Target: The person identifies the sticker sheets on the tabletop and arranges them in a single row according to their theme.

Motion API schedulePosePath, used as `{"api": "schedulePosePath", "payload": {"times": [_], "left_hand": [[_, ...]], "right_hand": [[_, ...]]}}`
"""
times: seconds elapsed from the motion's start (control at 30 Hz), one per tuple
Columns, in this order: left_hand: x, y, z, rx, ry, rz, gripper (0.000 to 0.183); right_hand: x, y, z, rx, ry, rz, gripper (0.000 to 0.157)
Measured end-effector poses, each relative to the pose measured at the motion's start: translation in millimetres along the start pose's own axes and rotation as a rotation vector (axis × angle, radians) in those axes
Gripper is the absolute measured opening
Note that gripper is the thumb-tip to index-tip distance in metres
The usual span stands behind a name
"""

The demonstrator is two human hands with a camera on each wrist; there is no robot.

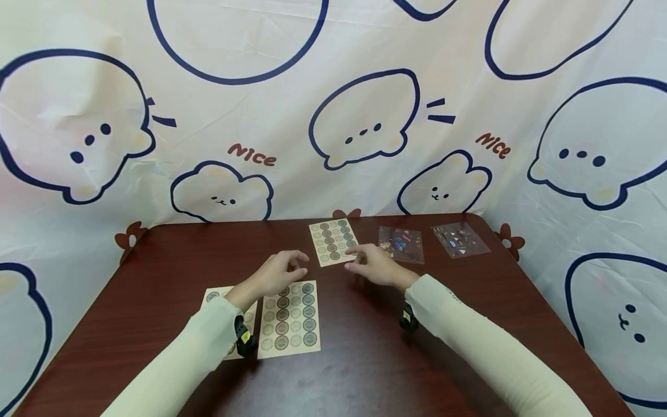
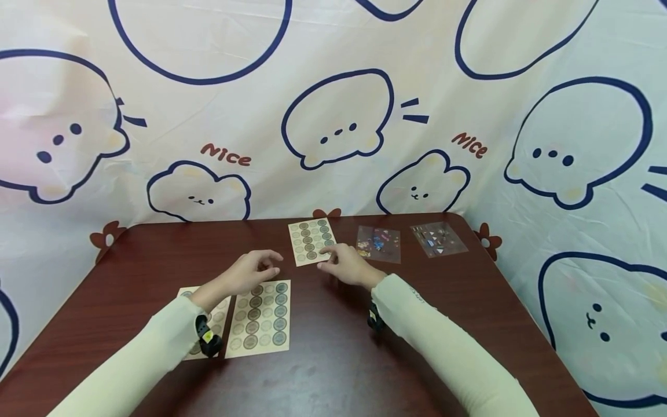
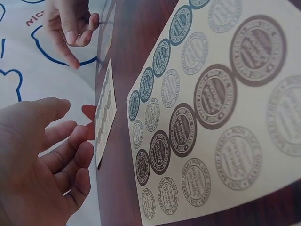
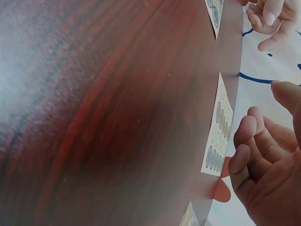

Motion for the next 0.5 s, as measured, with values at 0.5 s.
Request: {"api": "schedulePosePath", "payload": {"times": [0.5], "left_hand": [[0.2, -0.7, -21.9, -0.08, 0.033, -0.017, 0.036]], "right_hand": [[-14.6, 12.9, -13.8, 0.067, 0.05, 0.062, 0.045]]}}
Point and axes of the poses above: each hand's wrist, its own z-axis away from the middle knuckle, its own x-axis out of the palm, y = z × x, the point moved 10 cm from there along -z, towards the middle knuckle, and after that the axes turned 12 degrees about -x, right-handed, at the moved point
